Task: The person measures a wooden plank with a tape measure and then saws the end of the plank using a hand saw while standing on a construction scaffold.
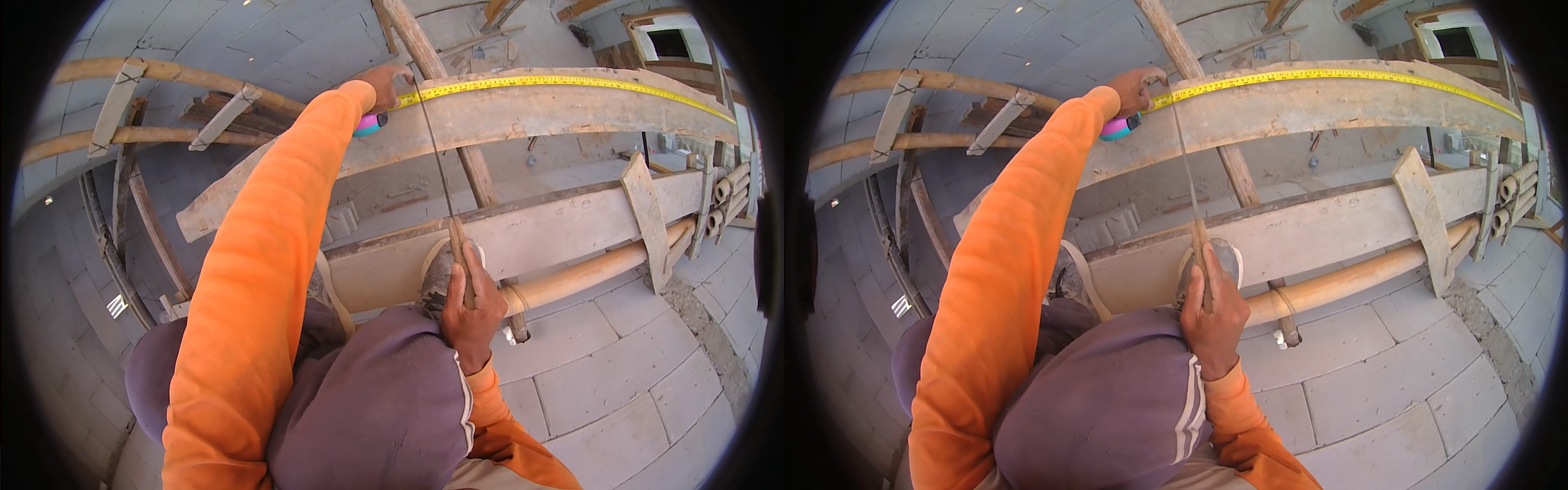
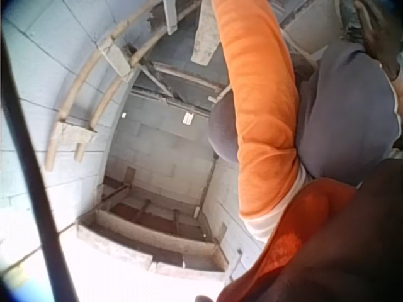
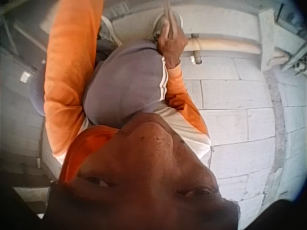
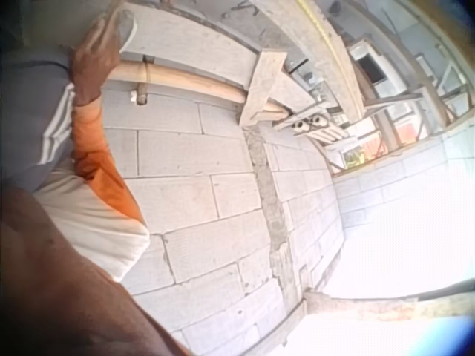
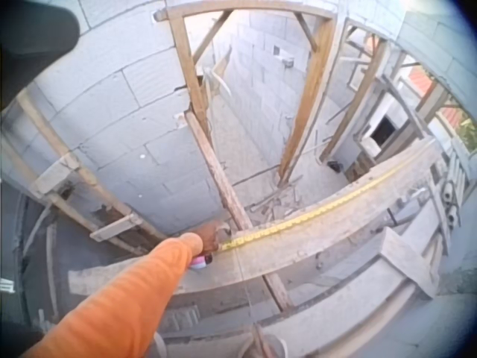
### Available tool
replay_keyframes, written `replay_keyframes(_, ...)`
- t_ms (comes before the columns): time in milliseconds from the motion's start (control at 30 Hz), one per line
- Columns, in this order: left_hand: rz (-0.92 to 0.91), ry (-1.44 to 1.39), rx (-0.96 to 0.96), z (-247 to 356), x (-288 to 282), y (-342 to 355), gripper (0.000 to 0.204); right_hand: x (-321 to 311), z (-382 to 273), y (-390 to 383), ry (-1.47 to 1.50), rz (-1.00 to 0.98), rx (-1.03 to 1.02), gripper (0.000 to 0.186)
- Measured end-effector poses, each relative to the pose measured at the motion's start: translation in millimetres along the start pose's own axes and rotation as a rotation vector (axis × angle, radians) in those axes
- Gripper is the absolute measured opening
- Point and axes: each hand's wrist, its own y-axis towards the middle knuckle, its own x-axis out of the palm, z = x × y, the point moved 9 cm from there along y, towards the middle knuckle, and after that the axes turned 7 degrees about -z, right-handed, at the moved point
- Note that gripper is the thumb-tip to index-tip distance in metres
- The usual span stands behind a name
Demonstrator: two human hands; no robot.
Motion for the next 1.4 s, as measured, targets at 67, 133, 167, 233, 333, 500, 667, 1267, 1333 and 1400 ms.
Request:
replay_keyframes(67, -0.008, -0.003, -0.005, 1, 2, -1, 0.049, 1, -1, 2, -0.009, -0.025, 0.028, 0.031)
replay_keyframes(133, -0.011, -0.009, -0.008, 3, 1, -1, 0.049, 3, 0, 7, -0.015, -0.09, 0.128, 0.031)
replay_keyframes(167, -0.014, -0.012, -0.006, 4, 2, -1, 0.049, 2, 0, 7, -0.001, -0.073, 0.115, 0.031)
replay_keyframes(233, -0.016, -0.01, -0.013, 4, 1, -3, 0.049, 1, 1, 5, 0.031, -0.04, 0.088, 0.03)
replay_keyframes(333, -0.017, -0.015, -0.02, 3, 1, -4, 0.05, 0, -2, 8, -0.034, -0.032, 0.021, 0.029)
replay_keyframes(500, -0.014, -0.019, -0.023, 4, 2, -4, 0.05, -1, 3, 8, 0.064, 0.0, 0.0, 0.029)
replay_keyframes(667, -0.013, -0.032, -0.04, 2, 1, -8, 0.051, -1, -2, 15, 0.056, -0.036, 0.033, 0.029)
replay_keyframes(1267, 0.018, -0.016, -0.007, 4, 4, -1, 0.05, -4, 4, 13, 0.124, -0.028, 0.087, 0.029)
replay_keyframes(1333, 0.012, -0.017, -0.013, 5, 3, -3, 0.05, -4, 8, 9, 0.141, -0.026, 0.104, 0.029)
replay_keyframes(1400, 0.004, -0.017, -0.025, 3, 1, -5, 0.05, -1, 7, 12, 0.141, -0.018, 0.078, 0.029)
